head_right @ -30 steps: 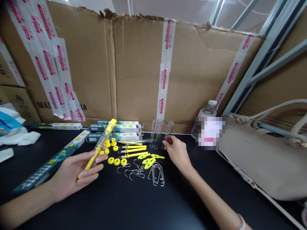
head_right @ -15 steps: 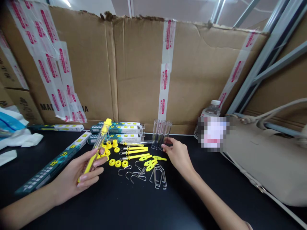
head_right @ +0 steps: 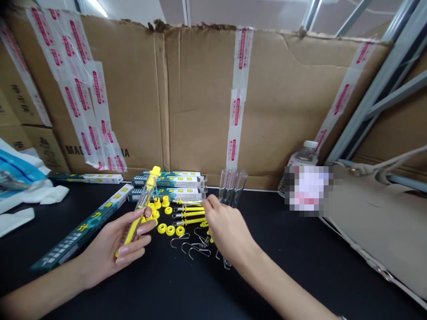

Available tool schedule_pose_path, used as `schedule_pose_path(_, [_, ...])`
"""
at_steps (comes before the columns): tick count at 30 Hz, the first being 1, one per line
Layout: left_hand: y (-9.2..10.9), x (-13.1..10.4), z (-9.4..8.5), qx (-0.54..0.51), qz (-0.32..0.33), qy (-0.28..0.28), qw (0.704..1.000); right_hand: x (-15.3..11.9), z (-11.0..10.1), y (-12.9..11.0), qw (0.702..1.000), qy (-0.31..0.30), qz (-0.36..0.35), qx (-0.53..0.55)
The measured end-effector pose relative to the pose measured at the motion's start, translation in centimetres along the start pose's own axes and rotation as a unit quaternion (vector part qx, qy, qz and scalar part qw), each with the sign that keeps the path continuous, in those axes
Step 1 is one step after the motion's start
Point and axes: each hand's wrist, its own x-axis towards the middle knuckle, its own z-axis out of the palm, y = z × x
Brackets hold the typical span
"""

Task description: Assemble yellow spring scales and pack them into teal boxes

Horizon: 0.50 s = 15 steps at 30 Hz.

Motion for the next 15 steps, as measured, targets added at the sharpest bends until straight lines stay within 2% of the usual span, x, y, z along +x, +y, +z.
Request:
schedule_pose_path(3, [0.0, -0.1, 0.1, 0.001, -0.001, -0.002, 1.0, 2.2, 0.7, -1.4, 0.998, -0.044, -0.041, -0.033])
schedule_pose_path(8, [0.0, -0.2, 0.3, -0.004, 0.001, 0.0, 1.0, 4.8, 2.0, -2.3, 0.994, -0.066, -0.066, -0.056])
schedule_pose_path(11, [0.0, -0.2, 0.2, -0.001, 0.003, -0.004, 1.0, 5.5, 2.2, -2.8, 0.996, -0.05, -0.057, -0.056])
schedule_pose_path(15, [0.0, -0.1, 0.2, -0.003, 0.002, -0.006, 1.0, 5.6, 1.3, -3.3, 0.999, 0.009, -0.035, -0.029])
